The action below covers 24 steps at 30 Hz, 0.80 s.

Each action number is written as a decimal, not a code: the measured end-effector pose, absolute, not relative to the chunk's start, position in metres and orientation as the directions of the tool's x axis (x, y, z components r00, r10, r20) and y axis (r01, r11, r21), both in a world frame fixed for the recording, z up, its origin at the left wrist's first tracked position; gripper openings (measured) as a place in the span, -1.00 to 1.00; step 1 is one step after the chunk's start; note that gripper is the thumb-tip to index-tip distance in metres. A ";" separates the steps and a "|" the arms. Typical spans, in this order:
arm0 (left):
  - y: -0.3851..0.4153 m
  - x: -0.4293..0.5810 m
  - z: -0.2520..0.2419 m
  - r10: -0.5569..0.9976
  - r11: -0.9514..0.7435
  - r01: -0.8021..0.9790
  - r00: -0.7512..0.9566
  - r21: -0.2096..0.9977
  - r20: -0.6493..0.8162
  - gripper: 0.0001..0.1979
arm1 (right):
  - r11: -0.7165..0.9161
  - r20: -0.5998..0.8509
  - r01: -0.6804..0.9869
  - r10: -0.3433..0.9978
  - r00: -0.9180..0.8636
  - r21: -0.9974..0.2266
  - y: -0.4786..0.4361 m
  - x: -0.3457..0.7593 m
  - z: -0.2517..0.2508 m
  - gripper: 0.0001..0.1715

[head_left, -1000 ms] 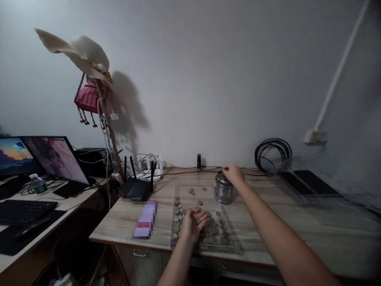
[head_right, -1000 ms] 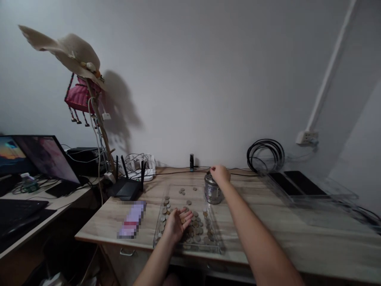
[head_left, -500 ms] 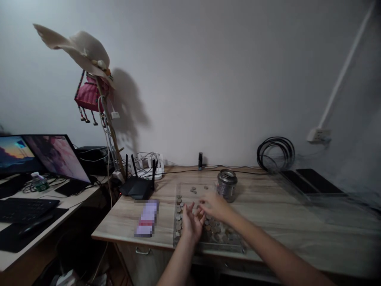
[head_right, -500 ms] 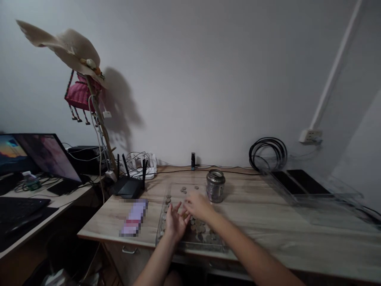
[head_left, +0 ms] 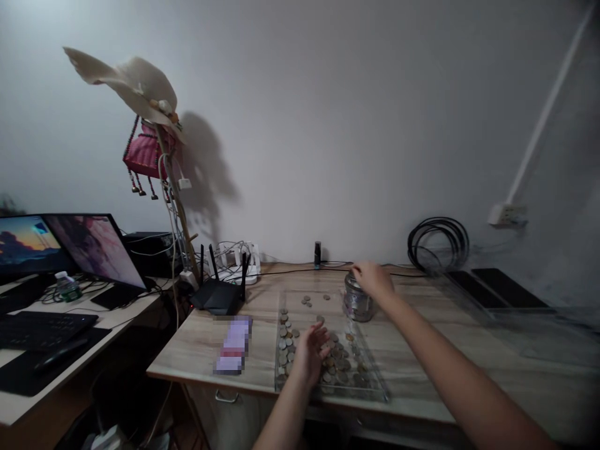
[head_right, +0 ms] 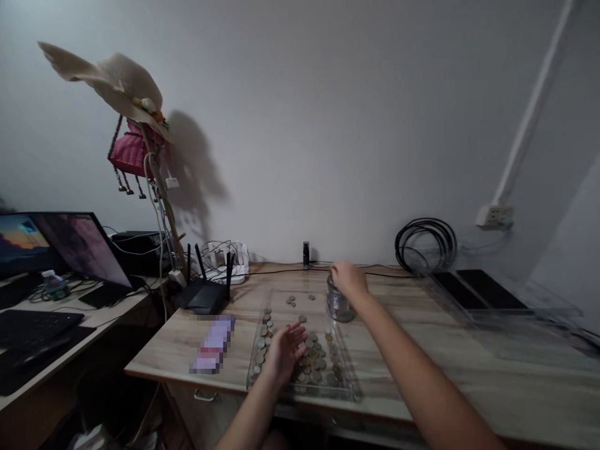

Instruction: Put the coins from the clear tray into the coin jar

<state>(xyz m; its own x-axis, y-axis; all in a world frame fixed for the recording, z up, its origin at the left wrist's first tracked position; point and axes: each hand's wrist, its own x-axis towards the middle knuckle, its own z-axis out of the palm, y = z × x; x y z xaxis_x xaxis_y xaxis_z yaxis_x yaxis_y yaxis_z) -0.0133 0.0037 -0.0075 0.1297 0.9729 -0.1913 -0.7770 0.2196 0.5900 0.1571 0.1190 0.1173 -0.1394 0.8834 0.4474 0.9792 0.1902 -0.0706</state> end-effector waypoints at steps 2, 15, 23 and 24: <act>0.003 -0.011 -0.007 0.975 0.212 -0.737 0.117 0.642 -0.187 -0.69 | 0.064 0.361 0.998 0.931 -0.056 -0.011 0.142 0.173 0.129 -0.65; 0.009 -0.004 -0.008 0.992 0.124 -0.278 0.050 0.953 -0.114 -0.81 | 0.050 0.261 0.998 0.963 -0.060 0.046 0.177 0.171 0.108 -0.68; 0.048 -0.045 0.009 0.995 -0.091 0.157 -0.030 0.983 0.097 -0.87 | 0.127 0.344 0.992 0.932 -0.113 -0.018 0.163 0.171 0.115 -0.65; 0.056 -0.050 0.008 0.993 -0.110 0.213 -0.022 0.971 0.117 -0.88 | 0.171 0.380 0.984 0.914 -0.140 -0.050 0.157 0.164 0.111 -0.63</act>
